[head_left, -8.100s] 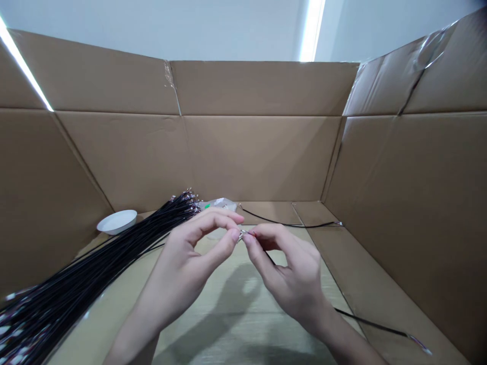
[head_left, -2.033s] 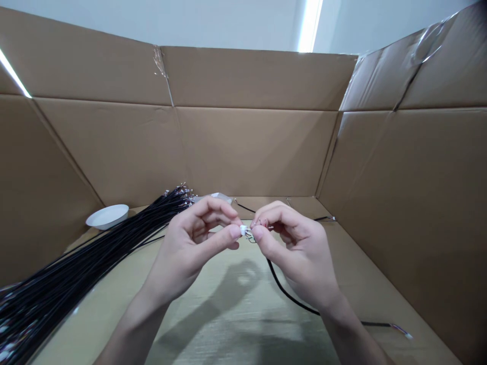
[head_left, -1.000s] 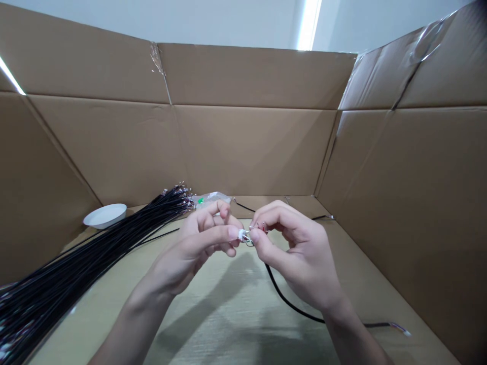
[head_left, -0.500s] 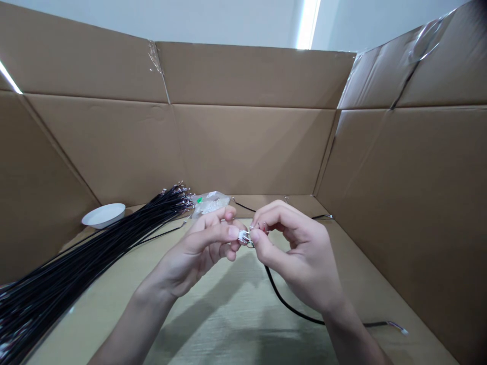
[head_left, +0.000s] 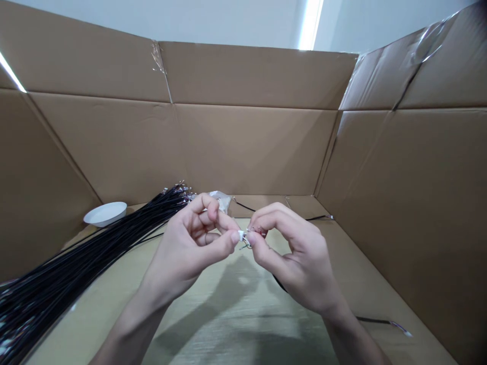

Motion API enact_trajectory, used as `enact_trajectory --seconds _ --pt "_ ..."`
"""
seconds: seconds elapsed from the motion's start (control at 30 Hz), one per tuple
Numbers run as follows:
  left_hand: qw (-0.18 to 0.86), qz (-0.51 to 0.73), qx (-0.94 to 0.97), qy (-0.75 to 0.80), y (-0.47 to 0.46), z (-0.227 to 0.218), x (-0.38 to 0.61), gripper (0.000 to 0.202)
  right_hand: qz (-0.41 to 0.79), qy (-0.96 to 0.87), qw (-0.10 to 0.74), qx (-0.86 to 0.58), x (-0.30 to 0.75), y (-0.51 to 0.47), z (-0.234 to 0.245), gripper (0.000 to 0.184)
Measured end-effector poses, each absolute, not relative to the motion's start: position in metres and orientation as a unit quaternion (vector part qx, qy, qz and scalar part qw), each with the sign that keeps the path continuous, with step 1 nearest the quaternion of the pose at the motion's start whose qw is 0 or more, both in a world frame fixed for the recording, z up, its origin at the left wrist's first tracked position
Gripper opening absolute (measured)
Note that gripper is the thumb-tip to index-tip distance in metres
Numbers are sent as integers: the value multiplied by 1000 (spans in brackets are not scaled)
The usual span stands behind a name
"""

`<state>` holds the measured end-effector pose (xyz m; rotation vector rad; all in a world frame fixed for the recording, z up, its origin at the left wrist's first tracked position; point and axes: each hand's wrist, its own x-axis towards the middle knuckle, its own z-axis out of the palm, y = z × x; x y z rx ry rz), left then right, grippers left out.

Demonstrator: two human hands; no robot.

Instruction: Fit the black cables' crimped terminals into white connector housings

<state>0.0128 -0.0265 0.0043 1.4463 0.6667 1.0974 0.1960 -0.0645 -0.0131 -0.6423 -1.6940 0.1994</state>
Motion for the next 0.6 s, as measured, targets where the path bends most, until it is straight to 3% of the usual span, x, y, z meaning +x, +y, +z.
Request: enact_trajectory --seconds 0.2,0.37,0.47,0.6 --pt "581 453 619 273 -28 10 14 58 70 -749 607 -257 195 -63 -15 12" --pt "542 471 647 258 -30 9 14 43 82 -745 610 -258 194 -63 -16 10" --pt "403 558 687 234 -31 4 18 37 206 -695 637 -262 192 -60 -18 10" --pt "102 634 748 165 -27 -5 17 36 430 -598 634 -234 189 -55 -20 15"
